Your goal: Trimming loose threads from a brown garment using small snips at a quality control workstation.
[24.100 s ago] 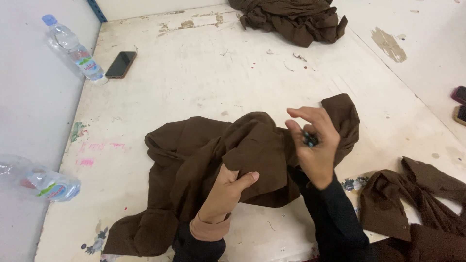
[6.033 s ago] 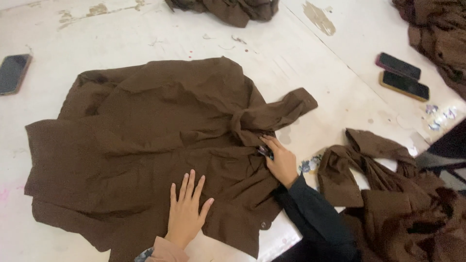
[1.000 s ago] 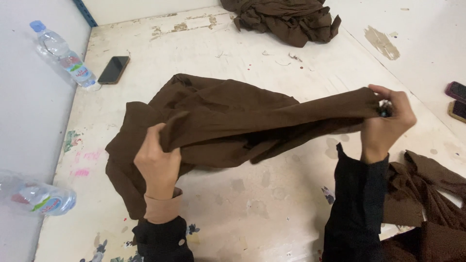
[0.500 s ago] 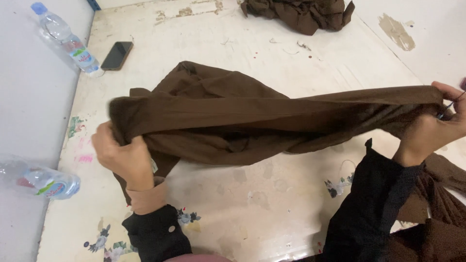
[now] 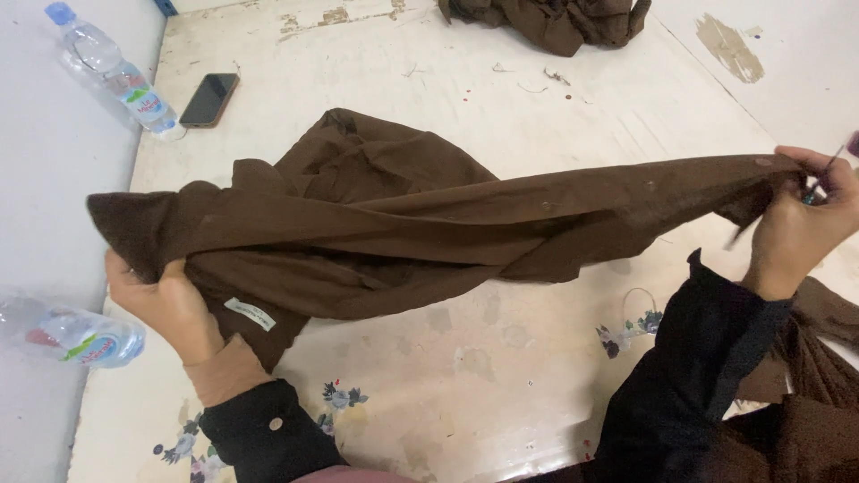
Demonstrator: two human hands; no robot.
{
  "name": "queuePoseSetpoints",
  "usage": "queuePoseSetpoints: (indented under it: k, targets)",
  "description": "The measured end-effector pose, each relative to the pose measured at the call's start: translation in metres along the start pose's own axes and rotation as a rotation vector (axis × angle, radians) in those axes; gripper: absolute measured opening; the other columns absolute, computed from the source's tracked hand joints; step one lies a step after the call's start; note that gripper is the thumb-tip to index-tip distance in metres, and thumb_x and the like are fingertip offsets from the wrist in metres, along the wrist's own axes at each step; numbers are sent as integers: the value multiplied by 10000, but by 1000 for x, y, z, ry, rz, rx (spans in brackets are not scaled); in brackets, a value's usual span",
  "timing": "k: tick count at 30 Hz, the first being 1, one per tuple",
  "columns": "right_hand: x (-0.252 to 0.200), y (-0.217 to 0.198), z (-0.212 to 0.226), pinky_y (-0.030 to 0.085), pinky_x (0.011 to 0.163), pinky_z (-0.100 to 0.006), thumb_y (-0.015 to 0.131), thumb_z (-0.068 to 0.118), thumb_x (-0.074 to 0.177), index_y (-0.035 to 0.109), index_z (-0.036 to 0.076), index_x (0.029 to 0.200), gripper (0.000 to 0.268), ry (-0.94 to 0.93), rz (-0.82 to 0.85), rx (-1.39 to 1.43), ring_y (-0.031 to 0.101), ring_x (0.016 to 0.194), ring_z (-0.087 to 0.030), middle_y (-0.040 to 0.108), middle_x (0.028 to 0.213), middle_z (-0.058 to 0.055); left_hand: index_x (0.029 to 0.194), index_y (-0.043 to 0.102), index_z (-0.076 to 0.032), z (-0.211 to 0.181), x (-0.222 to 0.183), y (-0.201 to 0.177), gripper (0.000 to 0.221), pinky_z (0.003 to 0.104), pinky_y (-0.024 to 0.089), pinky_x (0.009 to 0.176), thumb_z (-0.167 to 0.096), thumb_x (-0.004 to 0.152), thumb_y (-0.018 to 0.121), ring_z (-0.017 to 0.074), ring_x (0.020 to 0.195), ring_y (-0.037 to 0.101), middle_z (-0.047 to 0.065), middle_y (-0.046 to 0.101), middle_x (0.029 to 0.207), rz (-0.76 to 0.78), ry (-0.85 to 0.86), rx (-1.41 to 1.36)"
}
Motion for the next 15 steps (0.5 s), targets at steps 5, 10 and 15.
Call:
queuePoseSetpoints:
  k: [5,10,15]
  targets:
    - [0,-6,-4,378,731,-263,495,-158,829,637,2,992,268,35,-75,-45,467,815,-161,571,945,-84,964,505,42,-6,-1,0,262,309,394,791,119,714,523,204,840,453,138,541,923,-56,252,82]
    - [5,-8,-4,402,885,-352,521,-36,967,595,-95,1035,117,-20,-184,-30,533,1057,-270,571,1133,-211,1038,500,64,-1,0,1,365,365,418,797,85,691,389,300,901,537,217,575,984,-68,224,182]
    - [2,-25,-42,392,738,-284,494,326,940,640,138,988,243,296,-139,-232,508,862,-109,630,1001,13,1112,477,89,17,-11,7,361,436,357,811,1,768,418,407,956,494,280,540,1064,110,139,369]
Point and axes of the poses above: each hand's wrist, its own x-axis towards the middle knuckle, its own y-axis out of the palm, z = x × y, the point moved 3 cm from there along x, towards the middle knuckle
